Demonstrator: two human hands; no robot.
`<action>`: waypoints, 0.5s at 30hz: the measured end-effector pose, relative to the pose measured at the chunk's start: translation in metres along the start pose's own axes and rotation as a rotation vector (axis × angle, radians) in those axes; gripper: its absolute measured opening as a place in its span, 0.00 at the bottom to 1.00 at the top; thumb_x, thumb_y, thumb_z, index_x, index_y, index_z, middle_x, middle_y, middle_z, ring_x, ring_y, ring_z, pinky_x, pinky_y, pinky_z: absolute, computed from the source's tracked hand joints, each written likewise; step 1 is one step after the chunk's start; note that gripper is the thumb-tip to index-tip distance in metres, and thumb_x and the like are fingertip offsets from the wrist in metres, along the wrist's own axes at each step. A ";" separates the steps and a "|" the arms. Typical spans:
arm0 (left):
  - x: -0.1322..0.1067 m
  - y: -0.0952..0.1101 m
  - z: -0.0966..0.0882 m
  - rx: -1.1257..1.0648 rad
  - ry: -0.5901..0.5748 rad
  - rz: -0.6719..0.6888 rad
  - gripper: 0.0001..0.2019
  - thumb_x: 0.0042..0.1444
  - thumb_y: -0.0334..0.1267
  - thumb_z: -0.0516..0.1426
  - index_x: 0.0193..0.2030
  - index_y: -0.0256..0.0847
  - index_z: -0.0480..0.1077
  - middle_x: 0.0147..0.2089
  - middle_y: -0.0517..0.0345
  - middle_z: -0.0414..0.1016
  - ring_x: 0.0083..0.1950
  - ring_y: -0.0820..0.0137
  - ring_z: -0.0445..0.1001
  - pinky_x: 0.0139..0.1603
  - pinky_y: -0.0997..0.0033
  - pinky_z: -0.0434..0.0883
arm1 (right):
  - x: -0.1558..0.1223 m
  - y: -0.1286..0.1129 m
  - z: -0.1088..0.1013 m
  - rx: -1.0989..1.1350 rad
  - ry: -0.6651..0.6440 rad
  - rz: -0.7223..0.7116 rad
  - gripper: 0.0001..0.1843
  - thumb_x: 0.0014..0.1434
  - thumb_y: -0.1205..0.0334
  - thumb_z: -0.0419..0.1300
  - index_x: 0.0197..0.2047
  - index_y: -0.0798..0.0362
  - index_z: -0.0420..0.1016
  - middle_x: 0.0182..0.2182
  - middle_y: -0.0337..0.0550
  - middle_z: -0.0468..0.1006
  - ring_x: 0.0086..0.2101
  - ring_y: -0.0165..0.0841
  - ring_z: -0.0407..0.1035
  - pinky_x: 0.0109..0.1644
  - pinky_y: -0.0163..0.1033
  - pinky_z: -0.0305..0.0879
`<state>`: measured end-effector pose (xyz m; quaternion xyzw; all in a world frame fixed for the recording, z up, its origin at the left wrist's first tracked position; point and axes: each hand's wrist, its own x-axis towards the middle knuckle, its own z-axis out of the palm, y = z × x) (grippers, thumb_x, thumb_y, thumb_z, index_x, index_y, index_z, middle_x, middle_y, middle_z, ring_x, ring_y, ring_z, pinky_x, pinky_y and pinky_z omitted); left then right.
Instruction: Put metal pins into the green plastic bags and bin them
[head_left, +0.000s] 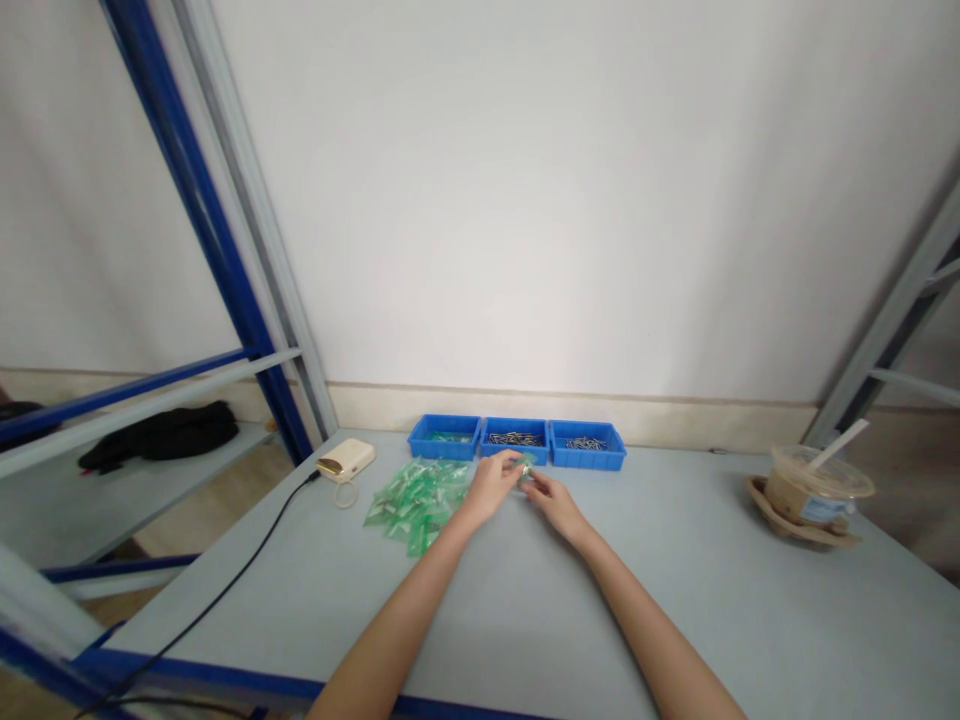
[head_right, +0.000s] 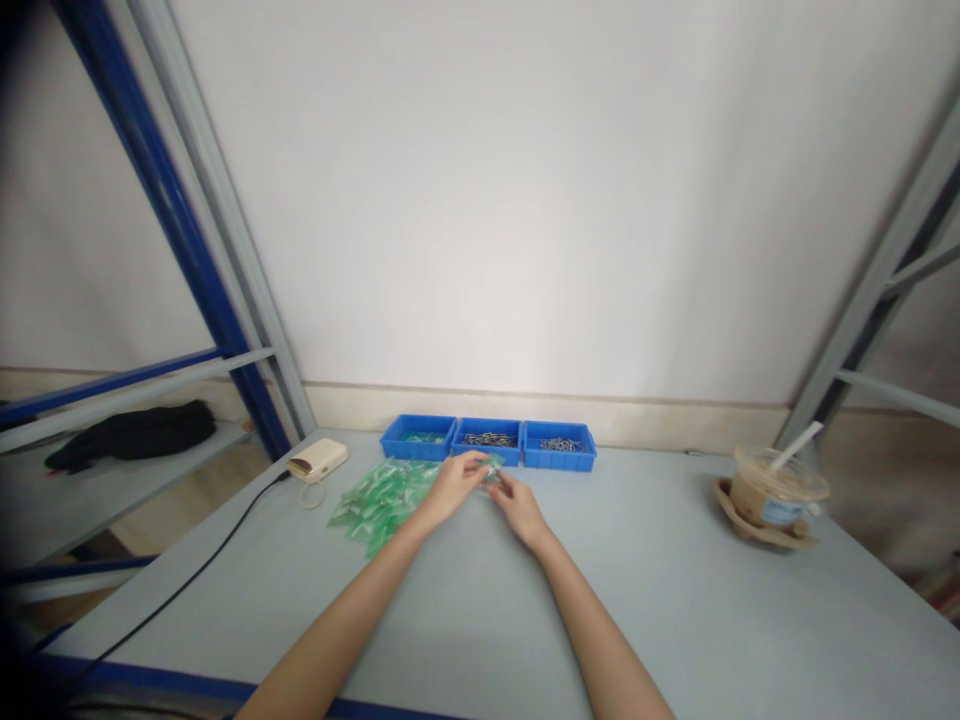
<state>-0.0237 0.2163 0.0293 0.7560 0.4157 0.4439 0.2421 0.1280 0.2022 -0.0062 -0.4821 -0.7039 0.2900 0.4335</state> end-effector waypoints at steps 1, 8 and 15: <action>0.002 -0.002 0.003 -0.161 0.016 -0.033 0.11 0.52 0.38 0.53 0.40 0.37 0.67 0.39 0.49 0.75 0.39 0.65 0.74 0.39 0.67 0.70 | 0.003 0.003 -0.001 0.105 0.006 0.014 0.25 0.54 0.52 0.52 0.51 0.56 0.66 0.37 0.48 0.76 0.34 0.37 0.69 0.40 0.42 0.63; -0.001 -0.019 0.003 -0.301 0.070 -0.077 0.09 0.46 0.40 0.59 0.31 0.37 0.67 0.30 0.56 0.75 0.34 0.67 0.75 0.36 0.69 0.70 | 0.006 0.008 -0.012 -0.013 0.297 -0.012 0.18 0.46 0.47 0.57 0.31 0.54 0.72 0.28 0.43 0.73 0.29 0.34 0.64 0.36 0.40 0.60; -0.013 0.003 -0.006 0.047 0.188 0.139 0.06 0.45 0.33 0.61 0.33 0.42 0.74 0.36 0.58 0.76 0.42 0.66 0.71 0.46 0.67 0.65 | -0.002 -0.014 -0.022 0.050 0.242 -0.149 0.13 0.47 0.55 0.59 0.35 0.53 0.74 0.40 0.46 0.73 0.36 0.34 0.66 0.35 0.36 0.60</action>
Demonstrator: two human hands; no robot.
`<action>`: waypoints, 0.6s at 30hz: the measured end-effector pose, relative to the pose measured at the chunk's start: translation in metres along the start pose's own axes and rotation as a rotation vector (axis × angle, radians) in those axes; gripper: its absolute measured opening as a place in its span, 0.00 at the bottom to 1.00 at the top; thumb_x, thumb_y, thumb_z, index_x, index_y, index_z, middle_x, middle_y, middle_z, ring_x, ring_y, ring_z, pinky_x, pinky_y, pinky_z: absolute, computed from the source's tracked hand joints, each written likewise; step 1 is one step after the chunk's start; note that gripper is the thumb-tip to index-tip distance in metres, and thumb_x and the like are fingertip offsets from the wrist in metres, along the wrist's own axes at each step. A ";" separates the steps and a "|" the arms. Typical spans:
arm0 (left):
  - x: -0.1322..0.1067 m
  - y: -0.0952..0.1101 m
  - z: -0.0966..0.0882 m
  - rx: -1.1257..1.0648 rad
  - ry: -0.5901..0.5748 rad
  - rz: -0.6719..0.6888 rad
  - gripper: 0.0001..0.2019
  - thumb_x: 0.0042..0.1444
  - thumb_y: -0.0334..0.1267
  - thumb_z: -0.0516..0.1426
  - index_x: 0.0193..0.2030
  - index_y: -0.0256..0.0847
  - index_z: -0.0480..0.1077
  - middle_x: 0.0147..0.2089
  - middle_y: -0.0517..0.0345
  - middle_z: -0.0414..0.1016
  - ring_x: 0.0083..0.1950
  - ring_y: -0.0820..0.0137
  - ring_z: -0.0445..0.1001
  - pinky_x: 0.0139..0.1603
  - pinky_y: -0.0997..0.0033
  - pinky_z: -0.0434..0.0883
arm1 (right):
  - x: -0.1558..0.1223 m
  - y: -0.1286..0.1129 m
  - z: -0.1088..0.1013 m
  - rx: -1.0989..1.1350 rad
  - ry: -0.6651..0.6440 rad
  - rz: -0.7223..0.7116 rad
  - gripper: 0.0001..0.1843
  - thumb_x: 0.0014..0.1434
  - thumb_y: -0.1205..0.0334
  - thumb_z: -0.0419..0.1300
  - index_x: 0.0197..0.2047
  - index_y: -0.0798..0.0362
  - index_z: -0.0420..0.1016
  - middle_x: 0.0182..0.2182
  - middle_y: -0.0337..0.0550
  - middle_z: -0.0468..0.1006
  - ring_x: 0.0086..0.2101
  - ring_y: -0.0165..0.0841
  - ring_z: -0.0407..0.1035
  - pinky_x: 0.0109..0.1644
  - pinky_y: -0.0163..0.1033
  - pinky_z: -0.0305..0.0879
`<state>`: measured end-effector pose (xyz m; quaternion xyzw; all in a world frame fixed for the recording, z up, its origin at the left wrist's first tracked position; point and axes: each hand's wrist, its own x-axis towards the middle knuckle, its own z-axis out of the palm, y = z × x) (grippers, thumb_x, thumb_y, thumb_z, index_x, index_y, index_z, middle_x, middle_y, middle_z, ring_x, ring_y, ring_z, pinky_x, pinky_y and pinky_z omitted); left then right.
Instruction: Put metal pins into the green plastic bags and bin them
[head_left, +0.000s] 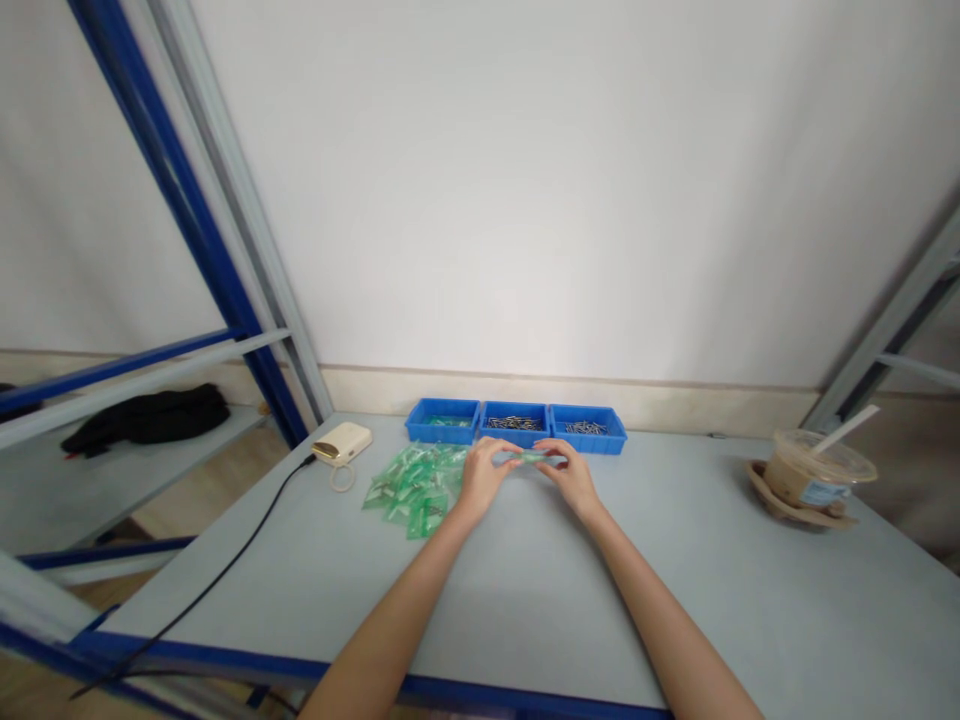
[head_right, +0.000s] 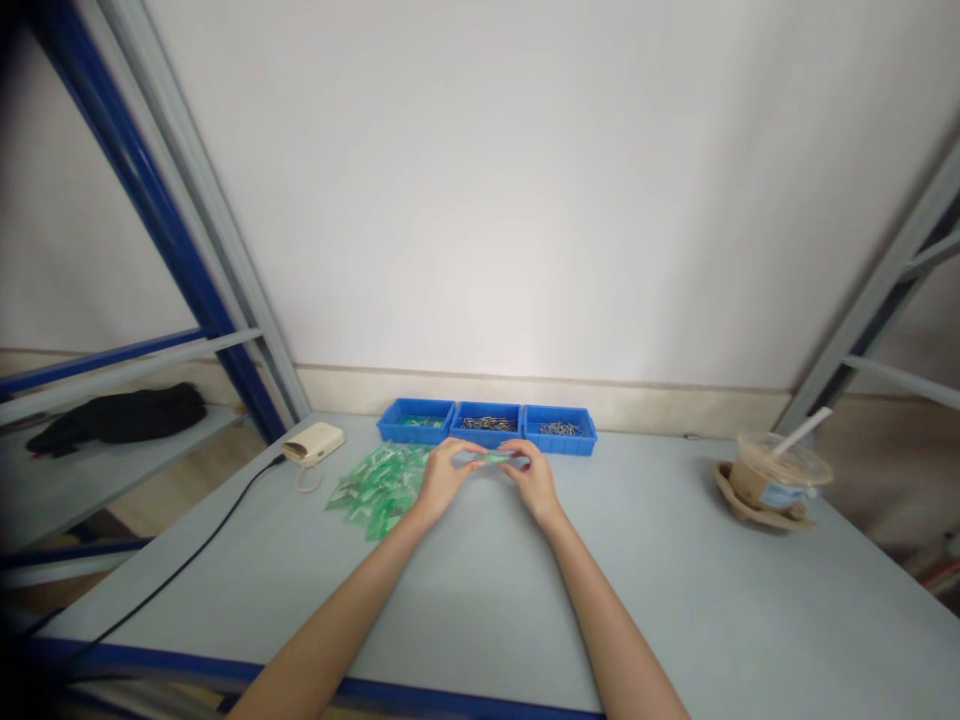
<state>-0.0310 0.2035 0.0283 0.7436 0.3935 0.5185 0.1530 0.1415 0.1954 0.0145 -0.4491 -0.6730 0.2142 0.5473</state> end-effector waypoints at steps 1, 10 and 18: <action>-0.001 0.003 0.000 0.003 0.012 0.012 0.06 0.45 0.33 0.61 0.32 0.42 0.75 0.35 0.58 0.76 0.42 0.66 0.71 0.46 0.67 0.65 | 0.000 -0.002 -0.001 0.019 -0.008 0.006 0.13 0.47 0.55 0.59 0.35 0.54 0.74 0.39 0.45 0.74 0.34 0.33 0.66 0.35 0.36 0.60; 0.002 -0.013 0.007 -0.438 -0.072 -0.432 0.14 0.42 0.40 0.63 0.35 0.34 0.73 0.31 0.50 0.77 0.34 0.64 0.75 0.35 0.69 0.70 | 0.000 -0.006 0.003 0.237 -0.107 0.225 0.21 0.47 0.45 0.58 0.30 0.57 0.75 0.23 0.41 0.73 0.26 0.31 0.64 0.33 0.36 0.60; 0.001 -0.020 0.009 -0.570 -0.011 -0.435 0.20 0.37 0.42 0.64 0.38 0.33 0.73 0.35 0.48 0.77 0.37 0.63 0.75 0.40 0.68 0.70 | -0.004 -0.005 0.013 0.431 -0.102 0.343 0.25 0.33 0.53 0.69 0.37 0.54 0.76 0.37 0.44 0.77 0.37 0.36 0.69 0.43 0.38 0.61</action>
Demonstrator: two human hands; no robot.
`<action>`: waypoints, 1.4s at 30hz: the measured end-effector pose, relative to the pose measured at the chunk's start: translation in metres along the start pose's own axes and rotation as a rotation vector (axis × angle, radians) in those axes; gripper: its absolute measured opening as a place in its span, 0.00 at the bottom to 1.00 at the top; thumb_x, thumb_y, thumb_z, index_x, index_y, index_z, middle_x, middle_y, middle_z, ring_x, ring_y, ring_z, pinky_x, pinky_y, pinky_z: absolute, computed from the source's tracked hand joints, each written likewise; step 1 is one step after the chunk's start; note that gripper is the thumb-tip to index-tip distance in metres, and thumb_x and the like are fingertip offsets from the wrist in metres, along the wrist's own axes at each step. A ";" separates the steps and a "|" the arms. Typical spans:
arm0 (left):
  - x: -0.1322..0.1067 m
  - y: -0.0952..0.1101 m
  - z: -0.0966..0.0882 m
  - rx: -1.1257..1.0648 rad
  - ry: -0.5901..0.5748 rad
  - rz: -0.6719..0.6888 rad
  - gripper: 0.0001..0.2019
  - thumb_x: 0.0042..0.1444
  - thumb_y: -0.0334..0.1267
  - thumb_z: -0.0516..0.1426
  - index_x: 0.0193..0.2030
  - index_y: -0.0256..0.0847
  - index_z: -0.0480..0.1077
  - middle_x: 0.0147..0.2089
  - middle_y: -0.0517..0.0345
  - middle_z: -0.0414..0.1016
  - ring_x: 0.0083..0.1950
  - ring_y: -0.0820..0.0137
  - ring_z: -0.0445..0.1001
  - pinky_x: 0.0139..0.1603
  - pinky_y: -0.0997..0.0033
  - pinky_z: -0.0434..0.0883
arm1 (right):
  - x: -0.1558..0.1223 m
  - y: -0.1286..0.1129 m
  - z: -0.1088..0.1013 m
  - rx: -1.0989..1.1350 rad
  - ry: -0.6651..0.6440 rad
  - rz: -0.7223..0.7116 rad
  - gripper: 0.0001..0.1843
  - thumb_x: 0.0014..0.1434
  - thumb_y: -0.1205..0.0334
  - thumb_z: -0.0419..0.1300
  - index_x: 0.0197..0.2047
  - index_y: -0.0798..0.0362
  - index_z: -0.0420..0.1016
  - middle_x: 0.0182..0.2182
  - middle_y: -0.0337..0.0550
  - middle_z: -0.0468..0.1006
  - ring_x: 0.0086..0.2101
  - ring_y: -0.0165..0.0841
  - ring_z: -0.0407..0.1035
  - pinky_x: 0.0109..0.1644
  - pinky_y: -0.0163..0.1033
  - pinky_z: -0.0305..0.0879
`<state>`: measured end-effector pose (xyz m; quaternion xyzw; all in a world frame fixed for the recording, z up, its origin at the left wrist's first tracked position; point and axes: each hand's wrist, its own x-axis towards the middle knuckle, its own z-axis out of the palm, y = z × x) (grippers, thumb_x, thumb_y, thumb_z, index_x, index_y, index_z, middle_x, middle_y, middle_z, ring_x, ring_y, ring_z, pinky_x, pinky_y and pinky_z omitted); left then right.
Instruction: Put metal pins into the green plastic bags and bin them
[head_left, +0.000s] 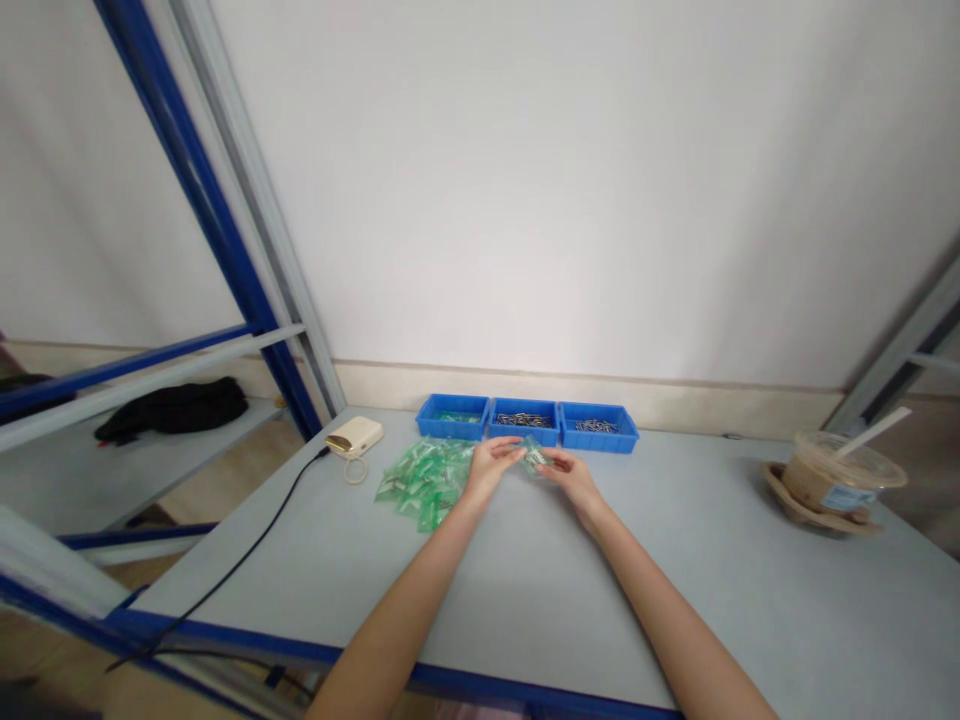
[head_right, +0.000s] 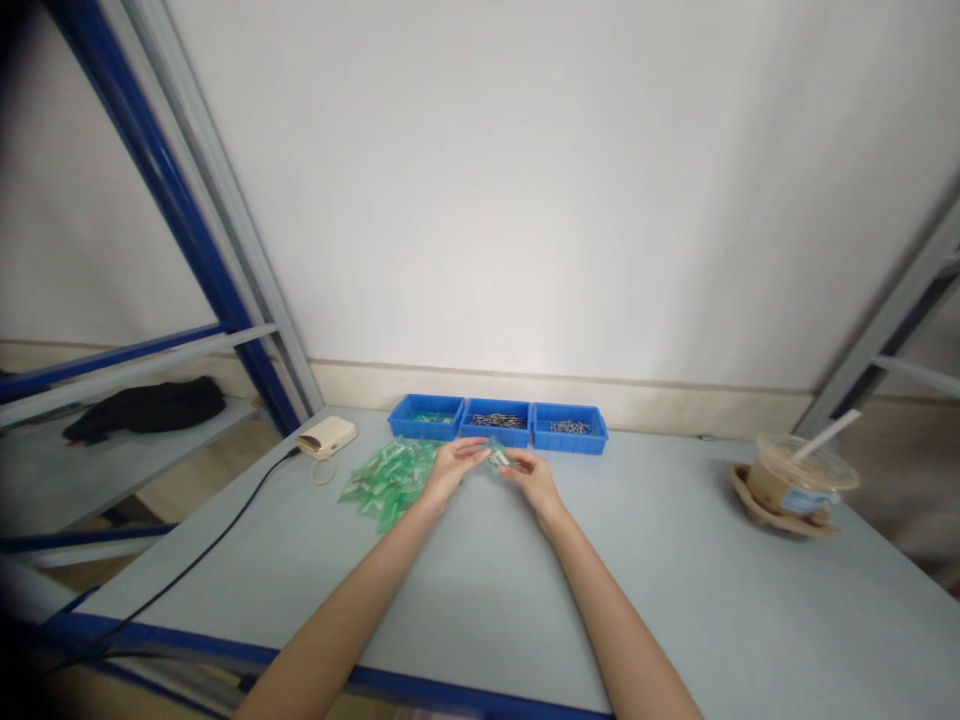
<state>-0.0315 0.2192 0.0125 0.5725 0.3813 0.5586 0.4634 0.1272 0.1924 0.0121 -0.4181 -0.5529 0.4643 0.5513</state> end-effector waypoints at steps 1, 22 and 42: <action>0.001 0.000 0.000 0.029 0.002 0.007 0.19 0.37 0.43 0.64 0.36 0.32 0.73 0.34 0.48 0.77 0.37 0.62 0.75 0.39 0.68 0.70 | 0.000 0.000 0.000 -0.007 0.019 0.005 0.24 0.34 0.52 0.68 0.36 0.54 0.77 0.36 0.44 0.77 0.36 0.35 0.69 0.41 0.38 0.61; 0.007 -0.010 -0.003 0.156 0.029 0.096 0.14 0.39 0.43 0.62 0.28 0.33 0.74 0.30 0.48 0.77 0.32 0.63 0.75 0.37 0.66 0.70 | 0.000 -0.001 0.002 0.079 0.190 0.062 0.31 0.32 0.49 0.68 0.40 0.56 0.75 0.27 0.45 0.78 0.24 0.33 0.69 0.25 0.35 0.61; 0.006 -0.014 -0.005 0.175 -0.028 0.019 0.13 0.33 0.42 0.65 0.25 0.35 0.72 0.26 0.53 0.75 0.32 0.64 0.73 0.36 0.68 0.68 | 0.010 0.013 -0.006 0.057 0.117 -0.050 0.28 0.32 0.51 0.69 0.38 0.55 0.76 0.36 0.50 0.78 0.39 0.43 0.71 0.46 0.47 0.64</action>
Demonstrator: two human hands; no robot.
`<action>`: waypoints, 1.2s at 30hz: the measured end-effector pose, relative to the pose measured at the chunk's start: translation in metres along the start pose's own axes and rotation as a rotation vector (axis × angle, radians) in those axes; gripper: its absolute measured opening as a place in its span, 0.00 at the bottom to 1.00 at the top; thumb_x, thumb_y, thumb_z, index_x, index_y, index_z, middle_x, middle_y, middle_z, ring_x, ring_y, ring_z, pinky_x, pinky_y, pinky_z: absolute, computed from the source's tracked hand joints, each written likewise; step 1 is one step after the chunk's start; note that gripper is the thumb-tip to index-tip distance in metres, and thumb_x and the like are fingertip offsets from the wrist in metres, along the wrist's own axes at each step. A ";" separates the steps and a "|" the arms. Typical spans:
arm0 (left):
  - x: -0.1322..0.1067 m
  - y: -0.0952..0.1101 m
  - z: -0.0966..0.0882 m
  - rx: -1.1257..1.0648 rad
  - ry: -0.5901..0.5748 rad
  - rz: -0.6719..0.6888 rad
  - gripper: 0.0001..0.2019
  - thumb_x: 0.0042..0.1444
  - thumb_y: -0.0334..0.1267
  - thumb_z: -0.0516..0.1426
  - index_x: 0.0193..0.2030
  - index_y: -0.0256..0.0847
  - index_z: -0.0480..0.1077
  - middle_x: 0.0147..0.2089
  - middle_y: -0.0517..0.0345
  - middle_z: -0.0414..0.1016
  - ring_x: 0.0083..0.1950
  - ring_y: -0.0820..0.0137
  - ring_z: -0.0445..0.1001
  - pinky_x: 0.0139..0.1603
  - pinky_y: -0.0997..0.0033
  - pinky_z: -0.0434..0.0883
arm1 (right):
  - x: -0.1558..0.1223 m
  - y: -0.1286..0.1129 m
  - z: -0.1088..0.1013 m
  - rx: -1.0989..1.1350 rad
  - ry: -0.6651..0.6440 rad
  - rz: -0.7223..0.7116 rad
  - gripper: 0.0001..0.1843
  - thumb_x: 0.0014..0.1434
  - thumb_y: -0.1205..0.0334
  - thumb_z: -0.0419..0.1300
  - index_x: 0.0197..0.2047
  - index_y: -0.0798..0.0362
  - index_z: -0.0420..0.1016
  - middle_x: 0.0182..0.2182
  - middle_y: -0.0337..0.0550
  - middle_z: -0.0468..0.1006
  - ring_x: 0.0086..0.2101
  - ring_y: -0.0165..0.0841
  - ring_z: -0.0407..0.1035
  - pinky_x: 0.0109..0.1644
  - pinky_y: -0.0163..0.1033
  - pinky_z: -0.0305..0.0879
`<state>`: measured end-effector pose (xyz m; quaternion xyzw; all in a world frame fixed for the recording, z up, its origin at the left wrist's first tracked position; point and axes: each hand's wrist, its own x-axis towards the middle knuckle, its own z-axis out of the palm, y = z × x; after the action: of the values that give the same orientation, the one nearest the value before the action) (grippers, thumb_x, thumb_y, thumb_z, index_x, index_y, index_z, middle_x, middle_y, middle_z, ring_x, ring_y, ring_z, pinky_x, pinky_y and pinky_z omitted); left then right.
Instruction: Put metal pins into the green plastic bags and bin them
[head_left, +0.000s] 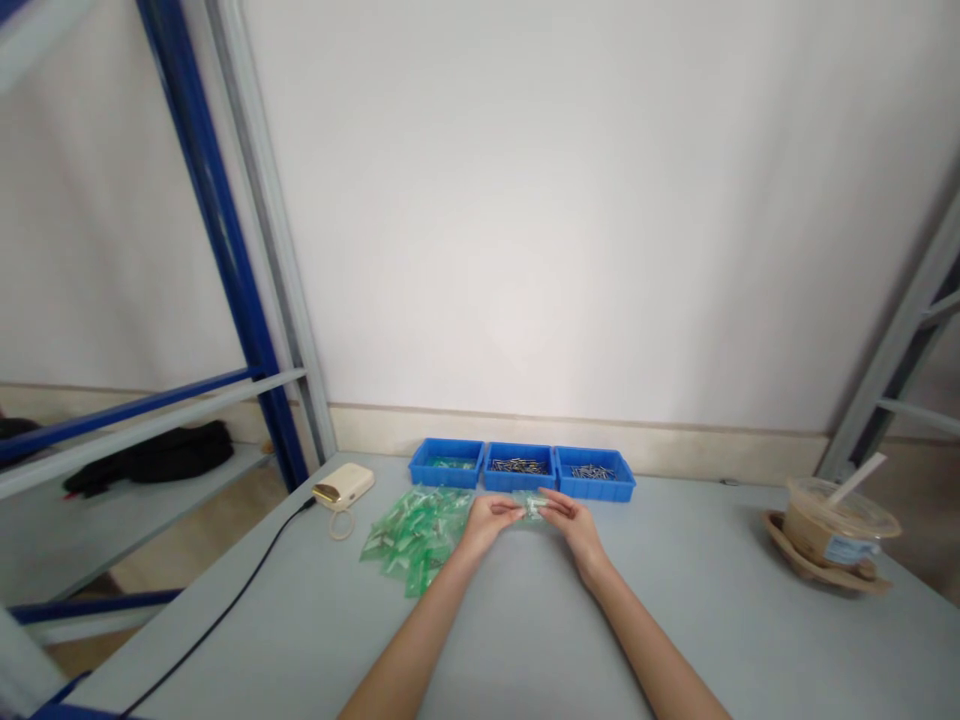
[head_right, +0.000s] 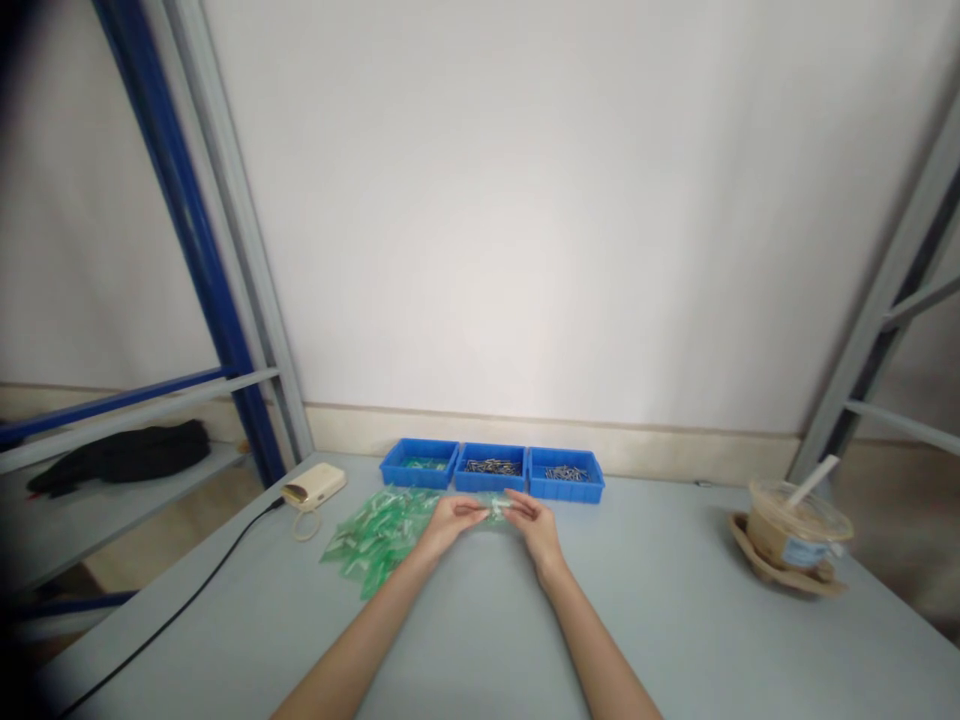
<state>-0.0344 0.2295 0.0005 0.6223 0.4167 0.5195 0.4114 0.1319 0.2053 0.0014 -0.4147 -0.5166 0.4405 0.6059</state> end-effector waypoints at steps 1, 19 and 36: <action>-0.001 0.003 -0.001 0.028 0.029 0.038 0.11 0.33 0.39 0.65 0.25 0.35 0.72 0.28 0.53 0.75 0.33 0.64 0.73 0.38 0.67 0.68 | 0.000 0.000 -0.001 0.007 -0.021 -0.012 0.28 0.31 0.52 0.69 0.38 0.54 0.76 0.36 0.49 0.78 0.39 0.43 0.71 0.47 0.47 0.64; -0.001 0.002 0.001 0.100 -0.012 0.117 0.07 0.40 0.36 0.61 0.26 0.34 0.72 0.28 0.52 0.75 0.33 0.65 0.73 0.38 0.68 0.68 | -0.004 -0.006 0.003 0.050 -0.099 0.033 0.26 0.31 0.51 0.70 0.36 0.53 0.77 0.36 0.48 0.78 0.40 0.42 0.70 0.48 0.46 0.62; -0.003 0.004 0.005 0.132 -0.082 0.086 0.11 0.45 0.42 0.59 0.27 0.34 0.74 0.30 0.51 0.76 0.35 0.63 0.73 0.38 0.69 0.67 | -0.003 0.004 -0.012 0.065 -0.076 0.190 0.19 0.35 0.57 0.69 0.34 0.53 0.78 0.35 0.45 0.78 0.36 0.38 0.72 0.46 0.44 0.65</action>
<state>-0.0296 0.2247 0.0023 0.6863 0.4057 0.4820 0.3635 0.1430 0.2027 -0.0052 -0.4249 -0.4830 0.5281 0.5543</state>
